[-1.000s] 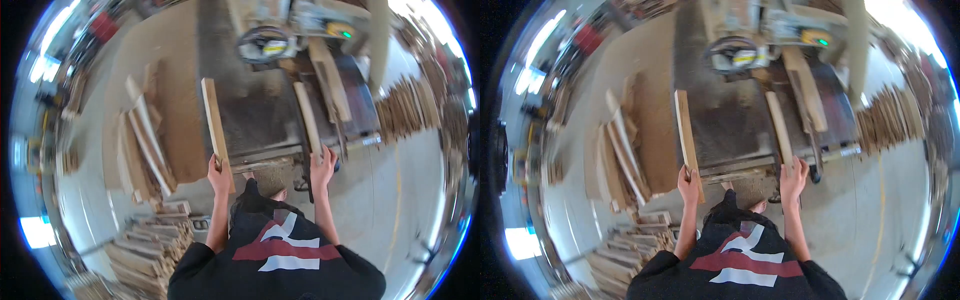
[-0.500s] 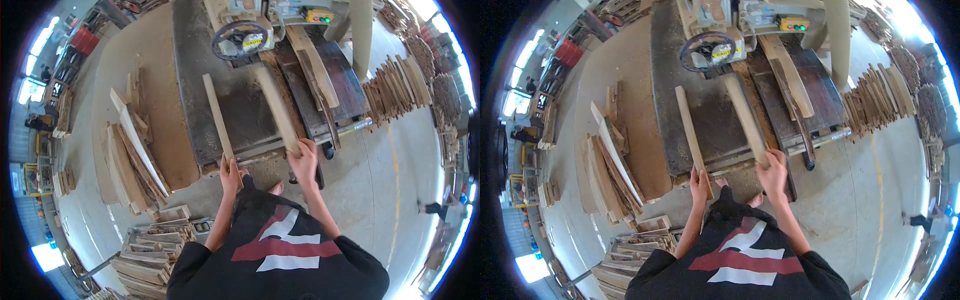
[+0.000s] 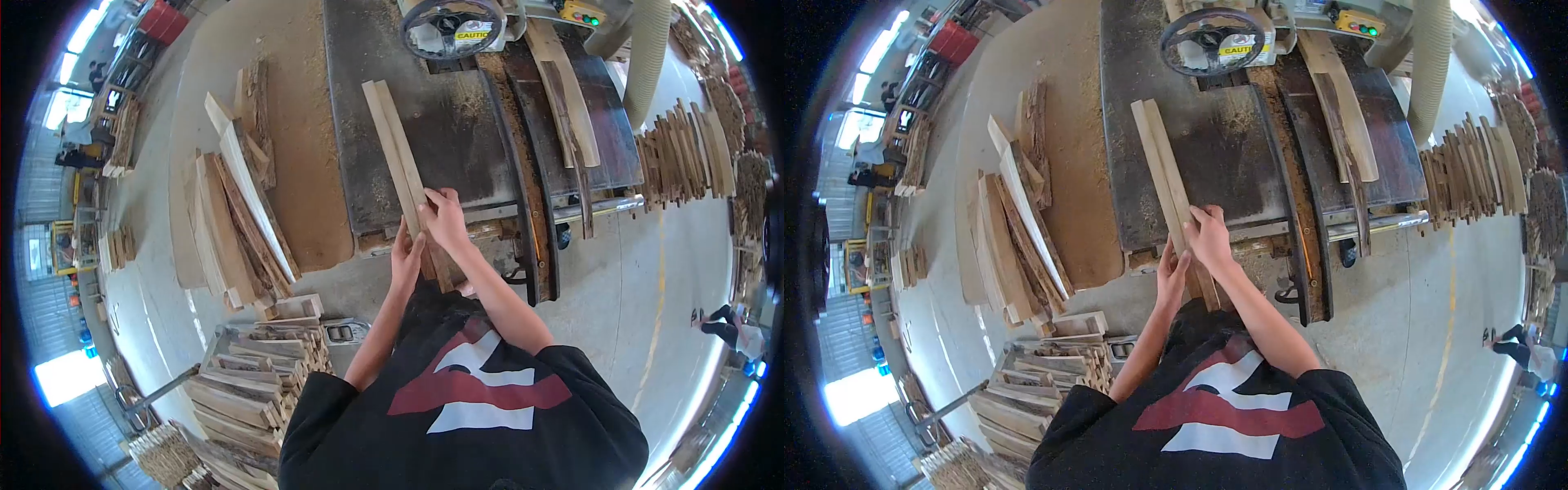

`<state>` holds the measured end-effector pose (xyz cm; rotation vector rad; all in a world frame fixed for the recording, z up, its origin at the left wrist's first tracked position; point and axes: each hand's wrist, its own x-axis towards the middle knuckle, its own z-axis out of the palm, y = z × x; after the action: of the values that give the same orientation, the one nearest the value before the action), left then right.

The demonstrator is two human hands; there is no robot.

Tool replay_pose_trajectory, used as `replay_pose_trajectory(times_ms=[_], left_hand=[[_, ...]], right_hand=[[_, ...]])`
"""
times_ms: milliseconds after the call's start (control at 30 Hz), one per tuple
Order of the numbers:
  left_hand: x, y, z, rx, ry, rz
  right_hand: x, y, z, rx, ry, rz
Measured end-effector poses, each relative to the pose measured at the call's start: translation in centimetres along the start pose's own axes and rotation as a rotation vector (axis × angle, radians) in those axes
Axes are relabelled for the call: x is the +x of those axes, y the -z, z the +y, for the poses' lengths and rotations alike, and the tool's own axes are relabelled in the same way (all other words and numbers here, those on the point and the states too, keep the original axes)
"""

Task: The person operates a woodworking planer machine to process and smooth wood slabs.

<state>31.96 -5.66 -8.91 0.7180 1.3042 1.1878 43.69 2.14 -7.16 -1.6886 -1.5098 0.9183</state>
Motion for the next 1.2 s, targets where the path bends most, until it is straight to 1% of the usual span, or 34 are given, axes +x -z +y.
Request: replay_pose_trajectory(times_ms=[67, 233, 267, 300, 333, 367, 400, 433, 467, 500, 533, 567, 600, 633, 667, 700, 733, 800, 833, 867, 900, 933, 967, 1000, 1033, 1067, 1100, 1133, 1167, 1200], left_hand=[[-0.1, 0.3, 1.0, 0.093, 0.1, -0.04], [0.8, 1.2, 0.4, 0.13, 0.021, -0.065], [0.9, 1.2, 0.2, 0.15, 0.006, -0.063], [0.8, 1.1, 0.5, 0.144, 0.0, -0.069], [0.6, 1.0, 1.1, 0.125, 0.083, -0.06], [0.5, 0.9, 1.7, 0.107, 0.165, -0.057], [0.6, 1.5, 0.7, 0.126, 0.131, -0.037], [0.7, 2.0, -0.5, 0.14, 0.097, -0.037], [0.0, 1.4, 1.5, 0.247, 0.206, 0.008], [0.9, 2.8, -0.8, 0.209, 0.195, -0.039], [0.7, 2.5, 0.5, 0.302, 0.206, -0.083], [1.1, 2.8, -0.8, 0.117, 0.125, -0.085], [1.1, 2.3, 0.1, 0.027, 0.124, -0.056], [1.9, 2.0, -0.3, -0.006, 0.004, 0.096], [1.4, 1.9, -0.1, -0.037, -0.026, 0.081], [0.6, 1.8, 0.8, -0.069, -0.06, 0.089], [0.3, 1.1, 1.7, -0.06, -0.07, 0.05], [-0.3, -0.3, 2.6, 0.294, 0.022, 0.032], [-0.2, -0.5, 1.7, 0.277, -0.012, 0.005], [1.5, 0.4, -1.0, 0.274, -0.026, 0.007], [4.3, 2.6, -4.9, 0.366, -0.188, -0.027], [2.8, 0.9, -2.6, 0.368, -0.134, -0.066], [0.9, -1.4, 0.4, 0.373, -0.081, -0.105], [0.7, -2.6, 0.4, 0.296, -0.053, -0.194], [1.5, -2.8, -0.5, 0.215, -0.033, -0.282], [4.3, -2.8, -4.6, 0.341, -0.159, -0.261], [6.2, -2.2, -8.1, 0.471, -0.271, -0.236], [3.9, -4.9, -6.2, 0.564, -0.279, -0.204], [2.5, -9.1, -4.5, 0.651, -0.287, -0.177], [1.3, -12.0, -1.2, 0.752, -0.131, -0.247]], right_hand=[[0.0, 0.1, 0.9, 0.008, -0.024, -0.032], [-3.4, 1.9, 1.3, 0.083, -0.046, -0.064], [-4.4, 2.1, 2.0, 0.079, -0.04, -0.059], [-5.4, 2.0, 3.1, 0.076, -0.051, -0.105], [-6.3, 2.4, 3.4, 0.073, -0.064, -0.147], [-7.2, 2.7, 3.6, 0.133, -0.109, -0.189], [-8.1, 3.0, 3.0, 0.193, -0.157, -0.221], [-8.8, 2.5, 3.2, 0.189, -0.227, -0.296], [-9.1, 2.1, 4.1, 0.173, -0.306, -0.333], [-9.3, 1.6, 5.1, 0.193, -0.202, -0.333], [-9.3, 3.0, 2.7, 0.083, -0.311, -0.317], [-9.1, 2.3, 3.2, 0.065, -0.268, -0.23], [-9.2, 3.3, 2.2, -0.007, -0.324, -0.131], [-9.1, 4.3, 3.3, 0.123, -0.197, -0.069], [-8.6, 6.2, 3.5, 0.132, -0.219, 0.016], [-8.4, 8.3, 3.0, 0.124, -0.145, -0.032], [-8.6, 10.5, 2.8, 0.106, -0.059, -0.102], [-10.2, 14.0, 3.1, 0.114, -0.048, -0.032], [-11.3, 15.6, 3.9, 0.109, -0.019, 0.002], [-12.3, 17.1, 4.5, 0.106, 0.016, 0.028], [-13.6, 18.4, 4.8, 0.049, 0.01, 0.095], [-15.0, 19.7, 4.9, -0.006, 0.009, 0.155], [-16.2, 21.0, 5.3, -0.023, 0.056, 0.23], [-17.2, 22.0, 5.7, -0.033, 0.108, 0.297], [-18.1, 23.0, 5.9, -0.154, 0.102, 0.319], [-18.8, 23.7, 6.3, -0.277, 0.095, 0.344], [-19.4, 24.0, 7.1, -0.263, 0.128, 0.31], [-20.0, 24.1, 7.9, -0.281, 0.074, 0.344], [-20.3, 24.2, 8.8, -0.306, 0.021, 0.385], [-20.4, 24.4, 9.3, -0.307, 0.052, 0.356]])
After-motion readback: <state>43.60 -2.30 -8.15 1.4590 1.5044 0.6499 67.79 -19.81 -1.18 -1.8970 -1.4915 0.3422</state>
